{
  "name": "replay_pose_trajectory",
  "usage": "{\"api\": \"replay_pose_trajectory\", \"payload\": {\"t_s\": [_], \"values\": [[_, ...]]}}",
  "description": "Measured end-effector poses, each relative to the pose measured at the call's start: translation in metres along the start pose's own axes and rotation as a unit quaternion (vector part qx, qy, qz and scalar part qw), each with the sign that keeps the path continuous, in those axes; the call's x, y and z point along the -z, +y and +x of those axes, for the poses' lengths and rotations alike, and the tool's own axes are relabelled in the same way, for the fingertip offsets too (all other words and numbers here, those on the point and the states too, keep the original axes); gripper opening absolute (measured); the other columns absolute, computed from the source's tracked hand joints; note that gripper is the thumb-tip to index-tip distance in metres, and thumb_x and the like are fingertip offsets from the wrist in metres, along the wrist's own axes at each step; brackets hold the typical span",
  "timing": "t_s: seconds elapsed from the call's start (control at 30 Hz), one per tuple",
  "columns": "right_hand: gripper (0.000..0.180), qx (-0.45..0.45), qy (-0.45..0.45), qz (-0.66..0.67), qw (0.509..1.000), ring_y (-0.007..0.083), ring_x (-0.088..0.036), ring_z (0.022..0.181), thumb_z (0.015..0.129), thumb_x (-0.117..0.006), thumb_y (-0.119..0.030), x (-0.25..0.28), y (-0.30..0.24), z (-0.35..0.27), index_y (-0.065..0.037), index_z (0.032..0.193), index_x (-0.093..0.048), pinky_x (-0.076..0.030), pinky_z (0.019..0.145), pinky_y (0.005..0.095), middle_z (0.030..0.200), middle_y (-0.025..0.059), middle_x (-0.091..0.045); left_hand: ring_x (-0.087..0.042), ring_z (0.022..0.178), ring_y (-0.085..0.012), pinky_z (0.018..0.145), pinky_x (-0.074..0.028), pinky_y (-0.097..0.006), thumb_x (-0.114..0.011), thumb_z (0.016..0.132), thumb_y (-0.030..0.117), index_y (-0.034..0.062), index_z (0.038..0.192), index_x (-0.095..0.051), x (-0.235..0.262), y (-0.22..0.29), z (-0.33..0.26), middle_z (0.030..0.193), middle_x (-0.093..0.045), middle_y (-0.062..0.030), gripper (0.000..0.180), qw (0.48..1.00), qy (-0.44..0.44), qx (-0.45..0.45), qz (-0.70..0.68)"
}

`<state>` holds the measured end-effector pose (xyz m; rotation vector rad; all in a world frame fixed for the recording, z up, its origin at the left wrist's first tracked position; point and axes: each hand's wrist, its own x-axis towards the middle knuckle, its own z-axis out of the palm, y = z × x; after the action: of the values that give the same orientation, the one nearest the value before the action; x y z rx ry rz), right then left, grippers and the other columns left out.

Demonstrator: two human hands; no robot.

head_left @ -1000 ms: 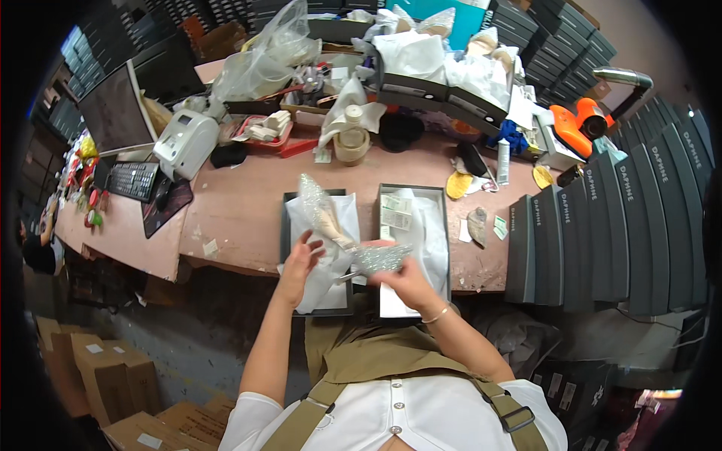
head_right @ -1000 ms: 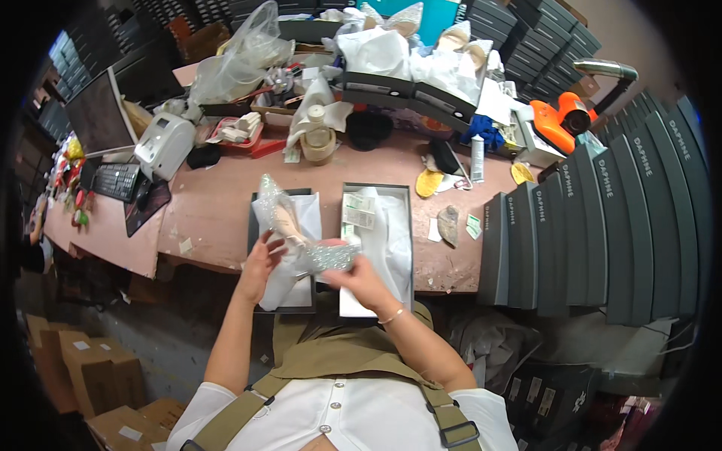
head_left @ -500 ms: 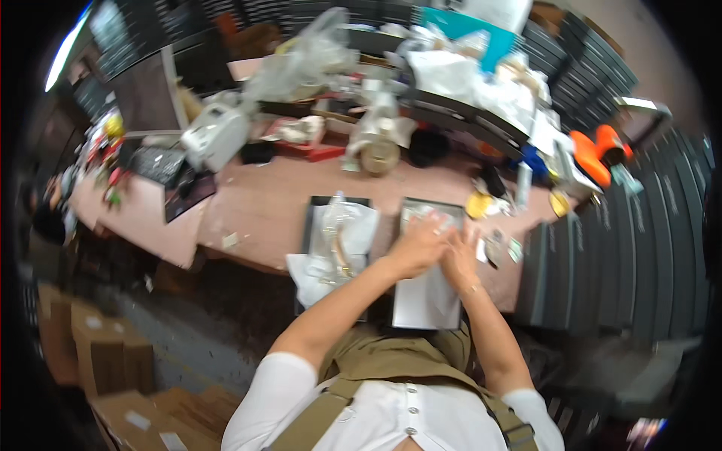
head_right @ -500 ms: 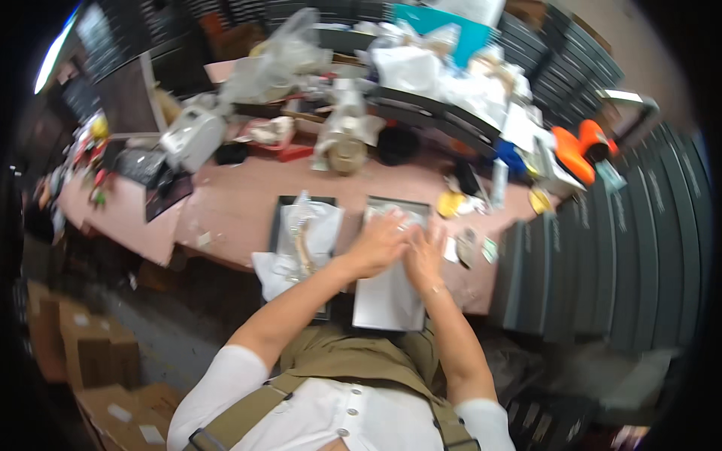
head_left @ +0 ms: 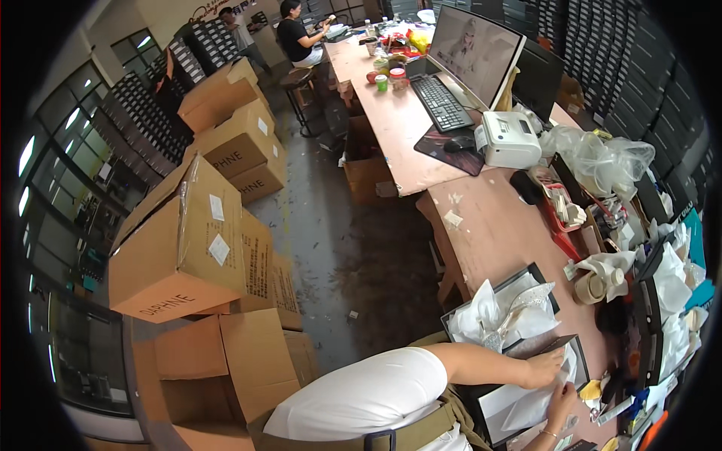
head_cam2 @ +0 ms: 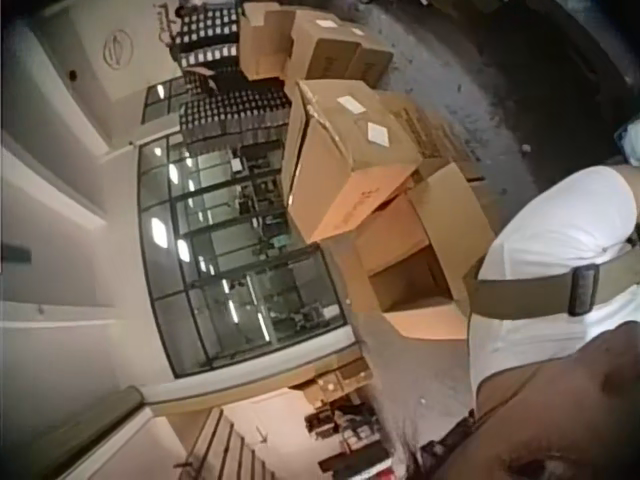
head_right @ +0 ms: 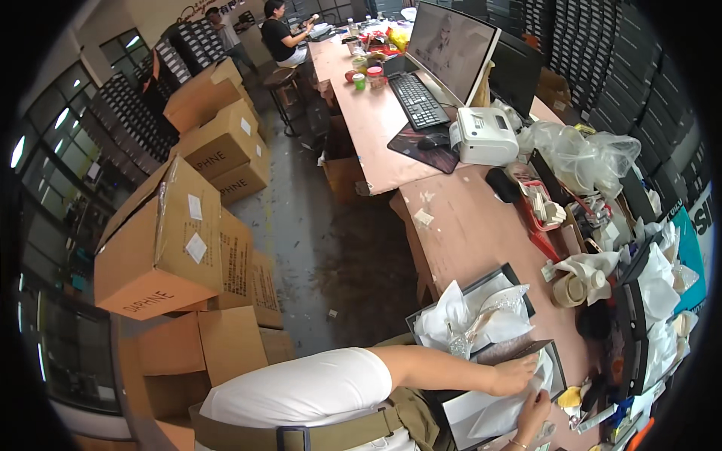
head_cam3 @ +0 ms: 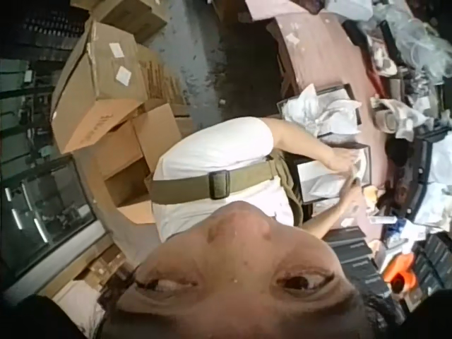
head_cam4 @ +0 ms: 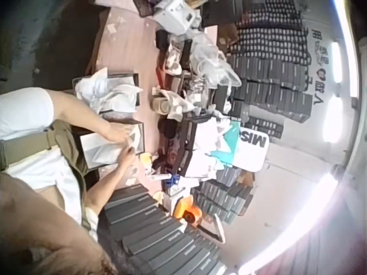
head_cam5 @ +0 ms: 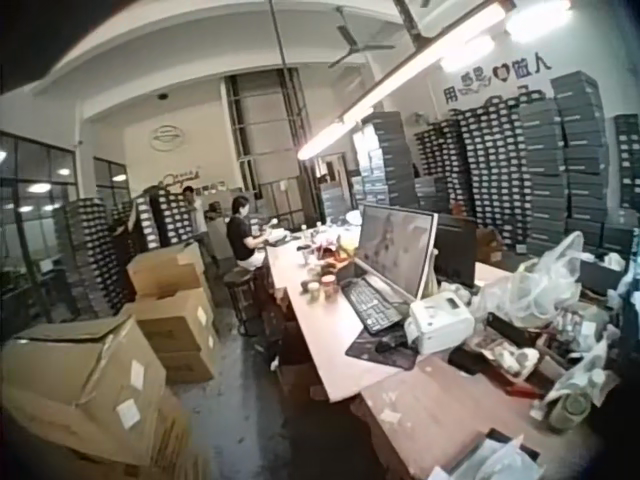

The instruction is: Packaging a pair of sparkly high-heeled shoes into a shoebox with protective tissue paper and inspecting them.

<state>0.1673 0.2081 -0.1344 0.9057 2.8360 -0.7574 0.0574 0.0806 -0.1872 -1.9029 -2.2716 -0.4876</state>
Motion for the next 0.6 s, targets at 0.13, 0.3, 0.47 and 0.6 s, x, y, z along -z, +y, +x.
{"api": "replay_pose_trajectory", "payload": {"t_s": [0.13, 0.3, 0.47, 0.6], "values": [[0.02, 0.081, 0.156, -0.024, 0.984, 0.0339, -0.051, 0.068, 0.084, -0.057, -0.012, -0.009, 0.012, -0.006, 0.007, 0.084, -0.053, -0.04, 0.062, 0.0402, 0.073, 0.0227, -0.055, -0.047, 0.12, -0.0291, 0.114, -0.008, -0.054, -0.052, 0.082, 0.024, 0.0133, 0.09, -0.074, 0.008, 0.002, 0.001, 0.103, -0.068, -0.006, 0.026, 0.985, -0.13, -0.049, 0.1], [0.025, 0.062, 0.163, 0.289, 0.941, 0.0122, -0.048, 0.08, 0.099, -0.046, -0.017, 0.0, 0.029, -0.006, 0.005, 0.108, -0.054, -0.041, 0.075, 0.0256, 0.091, 0.0053, -0.057, -0.058, 0.105, -0.0238, 0.116, -0.006, -0.053, -0.051, 0.082, 0.02, 0.0097, 0.083, -0.073, 0.007, 0.001, 0.004, 0.092, -0.069, -0.0054, 0.023, 0.987, -0.15, -0.026, 0.043], [0.029, 0.103, 0.19, 0.301, 0.929, 0.0181, -0.051, 0.091, 0.097, -0.052, -0.019, 0.022, 0.038, -0.03, 0.002, 0.116, -0.055, -0.043, 0.082, 0.0285, 0.105, 0.0106, -0.056, -0.06, 0.095, -0.0243, 0.114, -0.013, -0.051, -0.052, 0.081, 0.016, 0.0088, 0.095, -0.069, 0.003, -0.003, 0.006, 0.081, -0.066, -0.0053, 0.022, 0.994, -0.079, 0.01, -0.072], [0.03, 0.095, 0.281, 0.285, 0.911, 0.0319, -0.054, 0.11, 0.093, -0.058, -0.013, 0.049, 0.025, -0.052, -0.002, 0.12, -0.059, -0.045, 0.093, 0.0383, 0.126, 0.0217, -0.052, -0.059, 0.092, -0.0289, 0.103, -0.033, -0.048, -0.054, 0.082, 0.018, 0.009, 0.112, -0.062, 0.035, -0.017, -0.001, 0.086, -0.064, -0.0087, 0.032, 0.958, 0.039, 0.039, -0.283]]}}
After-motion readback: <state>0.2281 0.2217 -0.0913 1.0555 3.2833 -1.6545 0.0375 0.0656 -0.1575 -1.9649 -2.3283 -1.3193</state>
